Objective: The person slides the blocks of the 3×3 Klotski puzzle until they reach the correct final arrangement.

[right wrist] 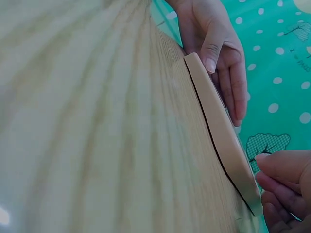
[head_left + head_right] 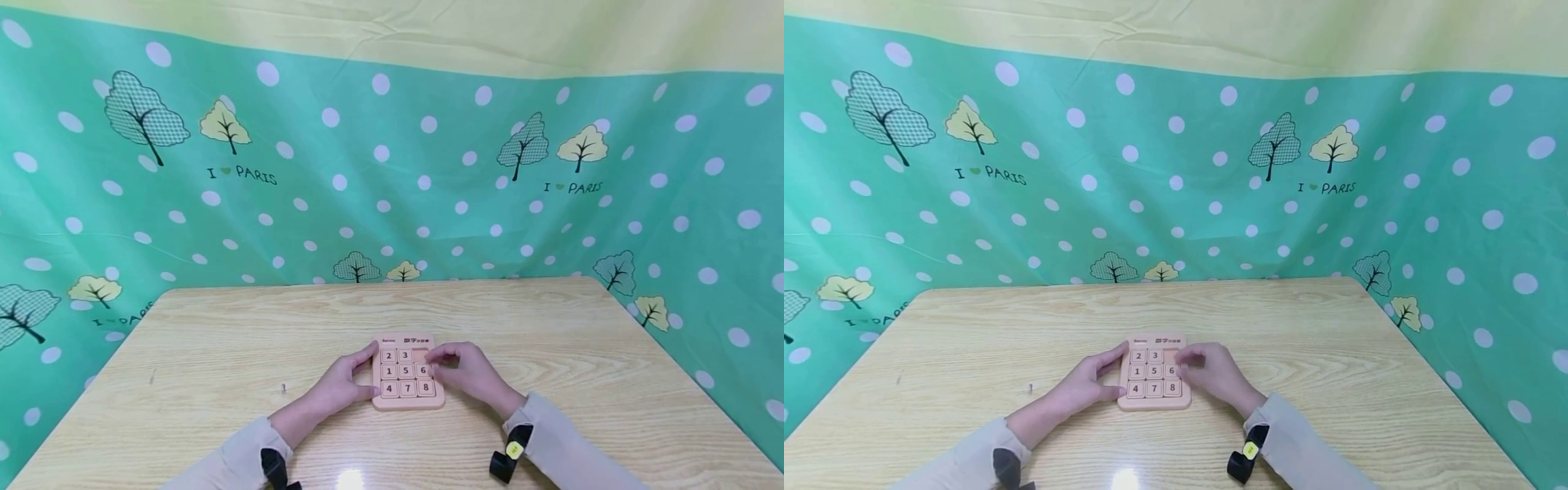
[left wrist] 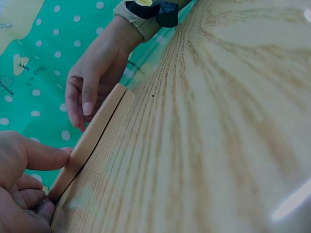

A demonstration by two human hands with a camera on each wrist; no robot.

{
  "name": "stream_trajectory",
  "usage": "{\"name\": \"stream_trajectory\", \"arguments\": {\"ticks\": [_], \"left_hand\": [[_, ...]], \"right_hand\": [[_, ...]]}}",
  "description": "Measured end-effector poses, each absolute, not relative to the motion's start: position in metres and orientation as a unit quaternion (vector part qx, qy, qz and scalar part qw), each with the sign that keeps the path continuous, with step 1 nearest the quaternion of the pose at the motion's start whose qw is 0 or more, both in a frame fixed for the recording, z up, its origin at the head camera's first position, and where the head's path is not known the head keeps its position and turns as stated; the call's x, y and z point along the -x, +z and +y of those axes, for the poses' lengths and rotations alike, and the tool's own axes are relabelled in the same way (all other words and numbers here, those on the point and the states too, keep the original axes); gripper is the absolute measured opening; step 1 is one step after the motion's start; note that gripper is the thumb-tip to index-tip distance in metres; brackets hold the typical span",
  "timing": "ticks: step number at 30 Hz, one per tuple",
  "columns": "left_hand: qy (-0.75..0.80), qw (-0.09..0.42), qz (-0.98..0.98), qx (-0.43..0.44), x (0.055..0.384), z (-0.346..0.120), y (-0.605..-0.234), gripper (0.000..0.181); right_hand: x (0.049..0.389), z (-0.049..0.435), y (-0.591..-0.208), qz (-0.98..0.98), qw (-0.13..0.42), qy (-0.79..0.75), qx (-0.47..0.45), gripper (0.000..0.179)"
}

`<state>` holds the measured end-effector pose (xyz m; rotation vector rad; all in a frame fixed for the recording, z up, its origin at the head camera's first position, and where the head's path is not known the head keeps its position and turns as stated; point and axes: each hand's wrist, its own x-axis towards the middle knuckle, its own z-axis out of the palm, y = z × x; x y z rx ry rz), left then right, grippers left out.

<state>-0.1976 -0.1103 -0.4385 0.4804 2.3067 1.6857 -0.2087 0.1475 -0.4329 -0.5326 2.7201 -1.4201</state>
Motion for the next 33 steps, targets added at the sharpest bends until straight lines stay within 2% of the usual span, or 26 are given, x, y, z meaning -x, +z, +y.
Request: {"name": "stream_trajectory", "arguments": {"ticks": [19,33], "left_hand": [[0.564,0.119,0.800,-0.169,0.197,-0.112,-0.439,0.080],[0.559,0.123,0.801,-0.175,0.199,-0.113,-0.441,0.080]], "right_hand": [[0.229,0.110,-0.437,0.840,0.023,-0.510,0.184,0.025],[0.231,0.094,-0.436,0.856,0.004,-0.490,0.167,0.020]]}}
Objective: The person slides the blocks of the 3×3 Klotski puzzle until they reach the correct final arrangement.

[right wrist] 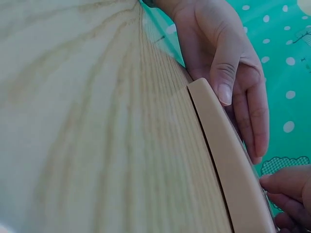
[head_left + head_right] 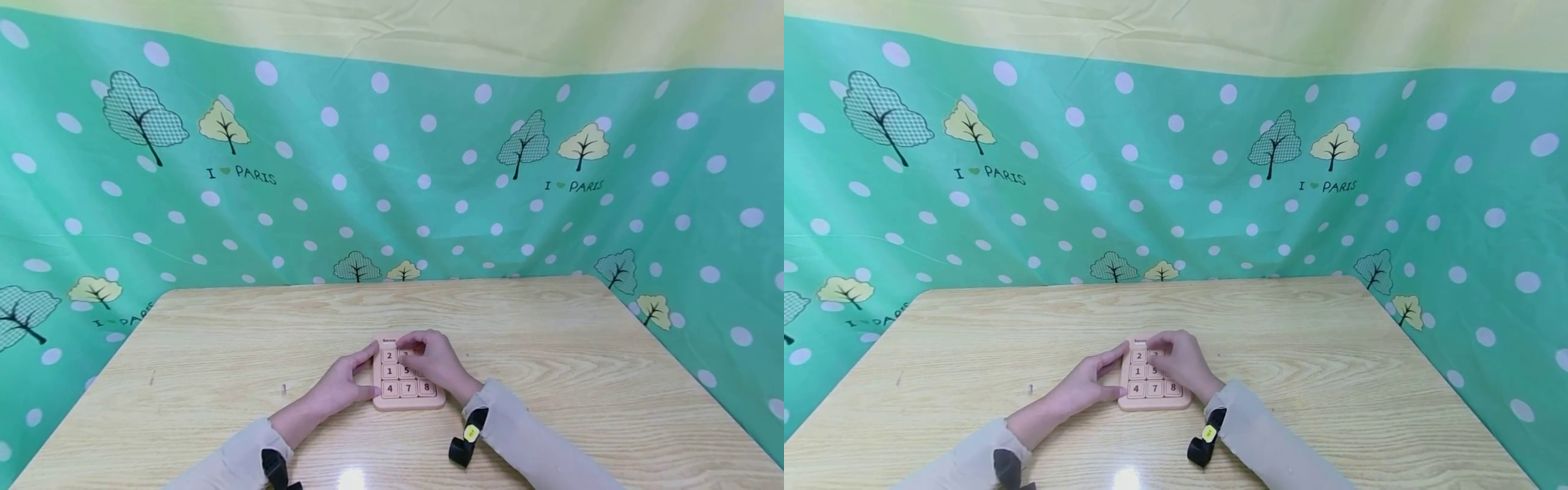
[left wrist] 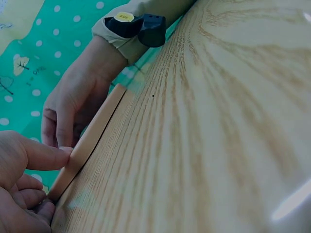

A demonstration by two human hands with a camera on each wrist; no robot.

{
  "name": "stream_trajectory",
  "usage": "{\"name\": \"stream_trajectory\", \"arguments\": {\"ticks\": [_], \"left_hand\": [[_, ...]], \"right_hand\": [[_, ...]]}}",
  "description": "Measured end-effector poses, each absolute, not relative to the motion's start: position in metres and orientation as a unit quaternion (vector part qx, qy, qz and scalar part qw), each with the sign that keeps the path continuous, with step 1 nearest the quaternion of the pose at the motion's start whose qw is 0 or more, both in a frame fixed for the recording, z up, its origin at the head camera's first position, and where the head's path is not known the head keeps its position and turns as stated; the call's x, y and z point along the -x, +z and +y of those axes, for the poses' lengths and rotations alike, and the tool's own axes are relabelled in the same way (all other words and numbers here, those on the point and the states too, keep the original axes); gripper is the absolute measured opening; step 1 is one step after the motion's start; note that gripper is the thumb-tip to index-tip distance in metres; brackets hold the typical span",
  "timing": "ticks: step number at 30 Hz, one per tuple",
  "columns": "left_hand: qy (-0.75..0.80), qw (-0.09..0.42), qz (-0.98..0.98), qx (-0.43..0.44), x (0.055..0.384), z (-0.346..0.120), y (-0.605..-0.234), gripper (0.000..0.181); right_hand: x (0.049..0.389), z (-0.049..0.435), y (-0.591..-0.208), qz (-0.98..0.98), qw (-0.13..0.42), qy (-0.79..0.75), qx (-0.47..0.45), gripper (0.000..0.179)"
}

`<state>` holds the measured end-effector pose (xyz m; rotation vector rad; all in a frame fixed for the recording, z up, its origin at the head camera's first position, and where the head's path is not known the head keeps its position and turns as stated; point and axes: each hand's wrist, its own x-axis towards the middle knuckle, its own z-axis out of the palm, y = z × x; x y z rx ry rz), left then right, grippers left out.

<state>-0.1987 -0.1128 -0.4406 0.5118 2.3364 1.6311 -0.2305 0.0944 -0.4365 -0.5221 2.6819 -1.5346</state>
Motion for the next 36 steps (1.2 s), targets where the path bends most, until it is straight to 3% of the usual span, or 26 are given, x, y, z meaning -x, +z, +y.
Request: {"name": "stream_trajectory", "arguments": {"ticks": [36], "left_hand": [[0.562,0.118,0.802,-0.167,0.197,-0.111,-0.438,0.080]], "right_hand": [[0.223,0.106,-0.432,0.876,-0.027,-0.457,0.149,0.020]]}}
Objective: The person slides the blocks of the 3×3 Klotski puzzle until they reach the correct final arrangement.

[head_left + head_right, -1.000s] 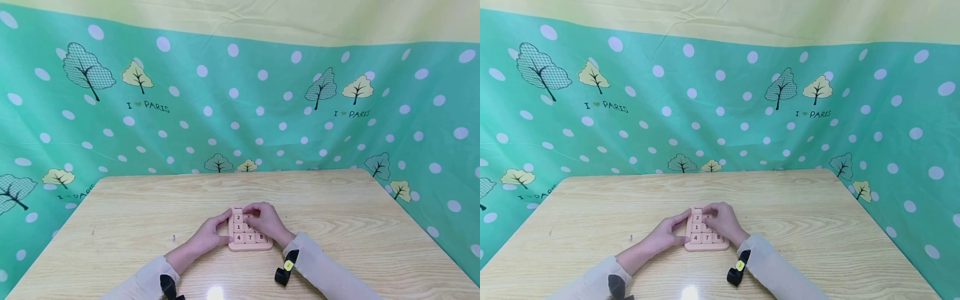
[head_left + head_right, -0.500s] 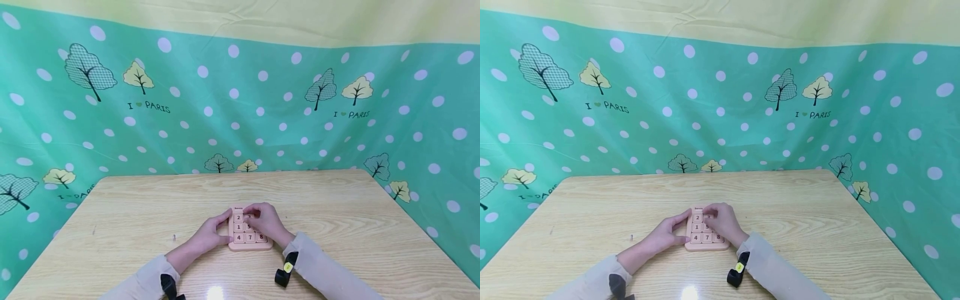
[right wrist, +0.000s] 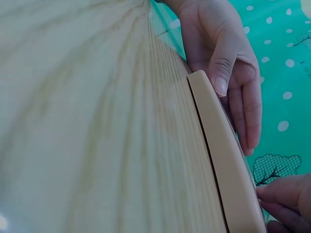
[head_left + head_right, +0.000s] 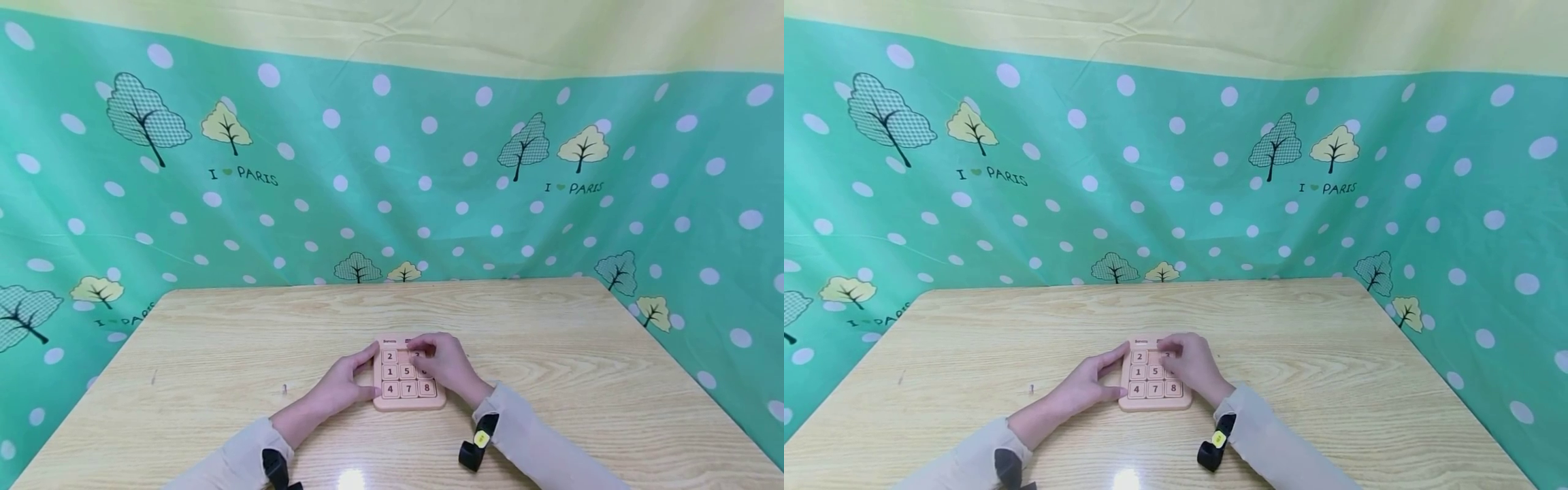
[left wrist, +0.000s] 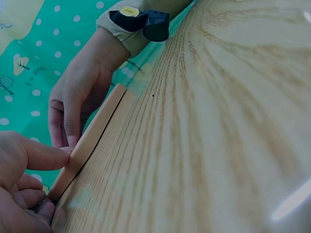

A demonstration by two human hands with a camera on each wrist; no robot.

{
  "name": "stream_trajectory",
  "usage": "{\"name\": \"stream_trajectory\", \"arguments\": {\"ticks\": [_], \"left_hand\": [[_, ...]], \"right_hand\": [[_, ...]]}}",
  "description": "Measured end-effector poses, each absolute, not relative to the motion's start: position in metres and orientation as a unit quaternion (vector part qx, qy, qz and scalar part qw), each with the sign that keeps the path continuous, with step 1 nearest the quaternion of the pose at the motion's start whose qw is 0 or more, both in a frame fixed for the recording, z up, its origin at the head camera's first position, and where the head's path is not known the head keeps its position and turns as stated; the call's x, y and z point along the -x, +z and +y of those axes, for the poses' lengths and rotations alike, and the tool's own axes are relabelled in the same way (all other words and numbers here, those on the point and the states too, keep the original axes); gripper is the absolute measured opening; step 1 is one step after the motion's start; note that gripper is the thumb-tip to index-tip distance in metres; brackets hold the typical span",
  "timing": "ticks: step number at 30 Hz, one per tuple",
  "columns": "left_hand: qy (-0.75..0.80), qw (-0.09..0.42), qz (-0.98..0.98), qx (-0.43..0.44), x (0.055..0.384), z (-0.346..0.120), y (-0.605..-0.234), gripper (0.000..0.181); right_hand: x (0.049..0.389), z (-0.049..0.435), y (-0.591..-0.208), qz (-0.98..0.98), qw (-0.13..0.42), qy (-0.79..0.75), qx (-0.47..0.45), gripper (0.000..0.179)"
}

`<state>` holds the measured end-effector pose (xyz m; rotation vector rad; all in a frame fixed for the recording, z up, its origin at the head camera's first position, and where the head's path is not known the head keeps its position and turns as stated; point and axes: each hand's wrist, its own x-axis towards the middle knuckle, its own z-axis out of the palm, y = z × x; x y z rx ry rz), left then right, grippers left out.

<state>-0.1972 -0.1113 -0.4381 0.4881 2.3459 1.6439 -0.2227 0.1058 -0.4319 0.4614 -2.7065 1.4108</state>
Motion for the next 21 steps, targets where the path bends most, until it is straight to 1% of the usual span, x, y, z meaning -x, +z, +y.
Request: {"name": "stream_trajectory", "arguments": {"ticks": [7,21], "left_hand": [[0.571,0.121,0.794,-0.170,0.1964,-0.1104,-0.4372,0.080],[0.562,0.118,0.801,-0.172,0.1973,-0.1115,-0.4391,0.080]], "right_hand": [[0.2215,0.1104,-0.4321,-0.881,0.040,0.448,-0.144,0.019],[0.2217,0.1115,-0.4332,-0.877,0.037,0.457,-0.139,0.020]]}}
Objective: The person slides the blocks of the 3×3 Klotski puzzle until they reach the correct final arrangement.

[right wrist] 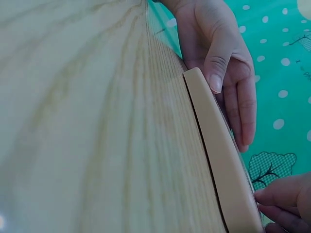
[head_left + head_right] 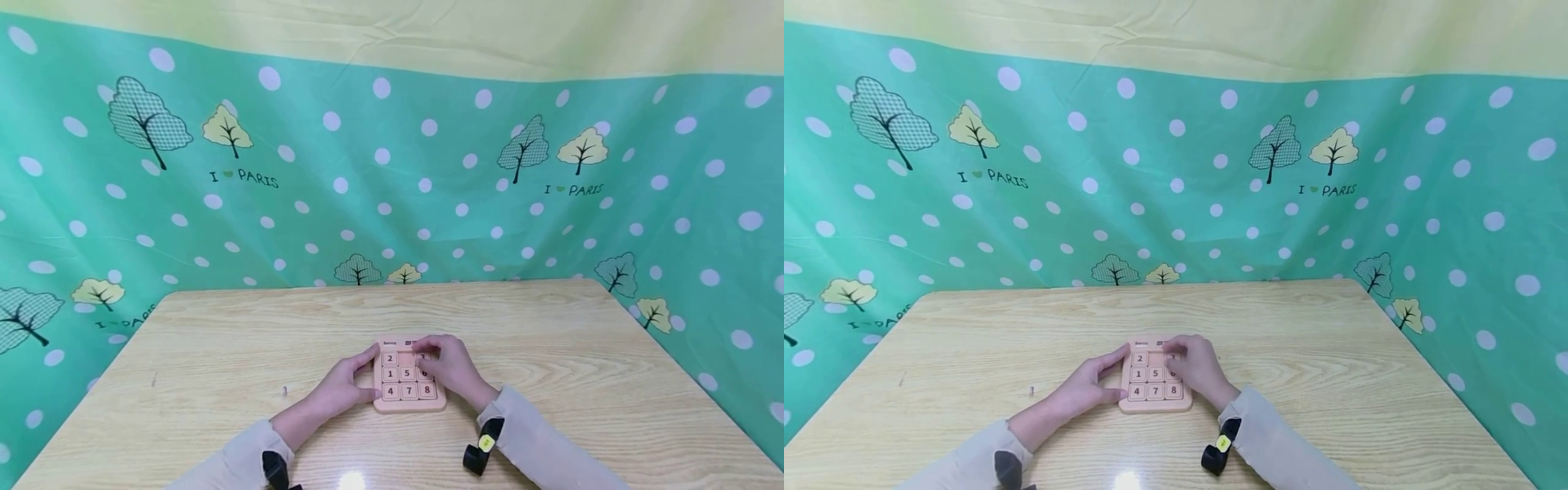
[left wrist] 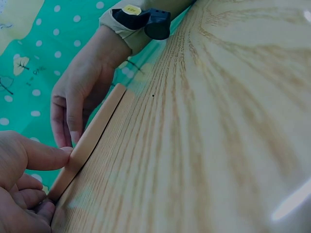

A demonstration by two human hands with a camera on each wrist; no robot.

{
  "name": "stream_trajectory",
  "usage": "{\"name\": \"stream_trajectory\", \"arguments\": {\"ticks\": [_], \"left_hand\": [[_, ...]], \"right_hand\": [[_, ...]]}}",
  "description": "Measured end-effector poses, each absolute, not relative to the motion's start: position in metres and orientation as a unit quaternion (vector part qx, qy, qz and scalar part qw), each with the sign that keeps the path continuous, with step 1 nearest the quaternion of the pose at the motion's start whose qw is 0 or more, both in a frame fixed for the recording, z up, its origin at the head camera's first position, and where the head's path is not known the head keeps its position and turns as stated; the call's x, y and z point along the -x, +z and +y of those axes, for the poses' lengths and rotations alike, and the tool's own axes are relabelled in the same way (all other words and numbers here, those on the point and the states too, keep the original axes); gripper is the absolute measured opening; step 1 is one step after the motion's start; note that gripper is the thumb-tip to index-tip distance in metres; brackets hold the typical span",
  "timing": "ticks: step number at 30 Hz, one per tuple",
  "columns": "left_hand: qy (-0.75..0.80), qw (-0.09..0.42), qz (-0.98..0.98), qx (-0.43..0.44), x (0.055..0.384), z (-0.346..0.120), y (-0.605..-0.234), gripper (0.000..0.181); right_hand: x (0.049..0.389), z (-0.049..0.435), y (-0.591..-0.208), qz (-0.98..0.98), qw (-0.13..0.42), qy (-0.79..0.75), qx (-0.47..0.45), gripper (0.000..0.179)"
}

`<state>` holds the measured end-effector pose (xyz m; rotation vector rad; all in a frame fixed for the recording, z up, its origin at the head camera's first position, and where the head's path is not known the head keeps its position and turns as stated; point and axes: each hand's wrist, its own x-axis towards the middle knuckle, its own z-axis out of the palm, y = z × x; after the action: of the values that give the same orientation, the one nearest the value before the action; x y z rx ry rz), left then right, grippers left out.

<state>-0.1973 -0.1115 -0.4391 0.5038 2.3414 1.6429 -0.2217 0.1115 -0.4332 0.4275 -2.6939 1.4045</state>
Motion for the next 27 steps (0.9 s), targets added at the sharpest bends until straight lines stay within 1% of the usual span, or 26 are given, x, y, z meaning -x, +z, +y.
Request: {"name": "stream_trajectory", "arguments": {"ticks": [13,21,27], "left_hand": [[0.567,0.113,0.797,-0.177,0.196,-0.111,-0.437,0.080],[0.561,0.109,0.801,-0.179,0.195,-0.112,-0.437,0.080],[0.560,0.108,0.801,-0.182,0.195,-0.112,-0.436,0.079]], "right_hand": [[0.221,0.092,-0.432,-0.863,0.009,0.467,-0.193,0.021],[0.225,0.079,-0.434,-0.858,-0.001,0.476,-0.193,0.023],[0.225,0.071,-0.431,-0.859,0.003,0.476,-0.190,0.023]]}}
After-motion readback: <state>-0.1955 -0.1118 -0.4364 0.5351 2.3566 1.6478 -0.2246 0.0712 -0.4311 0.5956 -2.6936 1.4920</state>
